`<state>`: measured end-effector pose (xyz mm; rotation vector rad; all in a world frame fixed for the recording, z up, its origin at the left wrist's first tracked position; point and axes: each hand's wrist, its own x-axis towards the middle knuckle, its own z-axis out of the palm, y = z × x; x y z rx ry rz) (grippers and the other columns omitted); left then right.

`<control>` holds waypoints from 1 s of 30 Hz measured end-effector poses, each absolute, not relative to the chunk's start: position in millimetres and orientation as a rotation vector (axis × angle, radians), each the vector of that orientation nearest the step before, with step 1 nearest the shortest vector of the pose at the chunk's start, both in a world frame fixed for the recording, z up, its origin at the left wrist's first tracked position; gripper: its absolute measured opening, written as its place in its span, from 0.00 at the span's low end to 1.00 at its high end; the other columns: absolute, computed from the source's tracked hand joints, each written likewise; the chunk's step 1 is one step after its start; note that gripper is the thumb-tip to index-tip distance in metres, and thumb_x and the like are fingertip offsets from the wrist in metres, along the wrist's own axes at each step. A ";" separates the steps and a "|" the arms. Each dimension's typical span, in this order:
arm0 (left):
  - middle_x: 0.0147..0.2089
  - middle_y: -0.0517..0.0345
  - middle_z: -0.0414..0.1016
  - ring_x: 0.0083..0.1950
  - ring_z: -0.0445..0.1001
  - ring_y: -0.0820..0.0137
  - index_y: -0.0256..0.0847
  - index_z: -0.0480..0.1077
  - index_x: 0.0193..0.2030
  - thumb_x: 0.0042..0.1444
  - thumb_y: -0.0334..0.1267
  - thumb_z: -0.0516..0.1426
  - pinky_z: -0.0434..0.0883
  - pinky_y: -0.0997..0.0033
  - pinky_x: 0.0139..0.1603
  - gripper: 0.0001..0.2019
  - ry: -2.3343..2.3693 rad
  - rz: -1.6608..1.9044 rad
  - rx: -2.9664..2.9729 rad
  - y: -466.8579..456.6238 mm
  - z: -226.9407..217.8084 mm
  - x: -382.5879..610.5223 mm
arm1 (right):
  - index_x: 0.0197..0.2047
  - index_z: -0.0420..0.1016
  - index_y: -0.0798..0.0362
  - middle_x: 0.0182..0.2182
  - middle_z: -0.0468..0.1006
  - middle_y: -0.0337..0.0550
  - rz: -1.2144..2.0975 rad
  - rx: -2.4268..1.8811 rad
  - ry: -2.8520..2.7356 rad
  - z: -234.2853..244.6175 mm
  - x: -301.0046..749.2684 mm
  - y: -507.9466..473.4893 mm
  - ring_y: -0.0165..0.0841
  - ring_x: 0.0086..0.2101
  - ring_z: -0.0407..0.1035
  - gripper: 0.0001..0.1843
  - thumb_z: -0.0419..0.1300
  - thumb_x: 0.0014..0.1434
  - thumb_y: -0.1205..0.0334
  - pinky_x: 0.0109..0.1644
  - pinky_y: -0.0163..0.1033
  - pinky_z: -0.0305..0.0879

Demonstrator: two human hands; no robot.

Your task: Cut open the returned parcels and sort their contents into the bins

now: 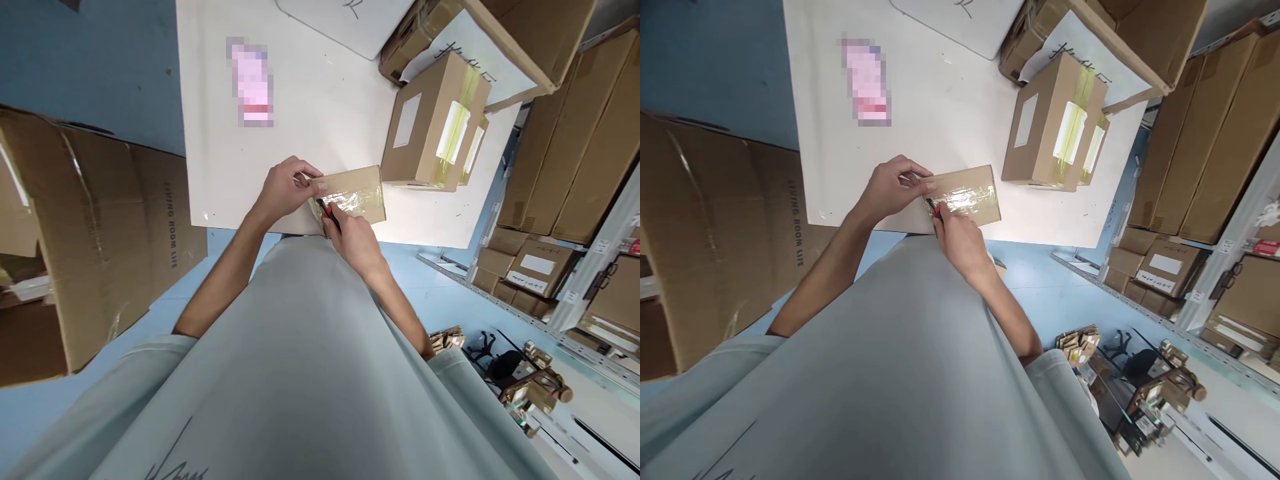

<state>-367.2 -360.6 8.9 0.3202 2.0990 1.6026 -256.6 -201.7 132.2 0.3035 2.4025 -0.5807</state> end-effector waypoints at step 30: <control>0.52 0.53 0.83 0.48 0.82 0.64 0.44 0.86 0.50 0.62 0.41 0.72 0.85 0.57 0.56 0.11 2.221 1.595 0.120 -354.5 14.6 -346.9 | 0.78 0.75 0.44 0.42 0.91 0.53 -0.468 0.021 2.268 140.6 -224.0 -176.6 0.53 0.43 0.85 0.26 0.53 0.83 0.59 0.49 0.52 0.76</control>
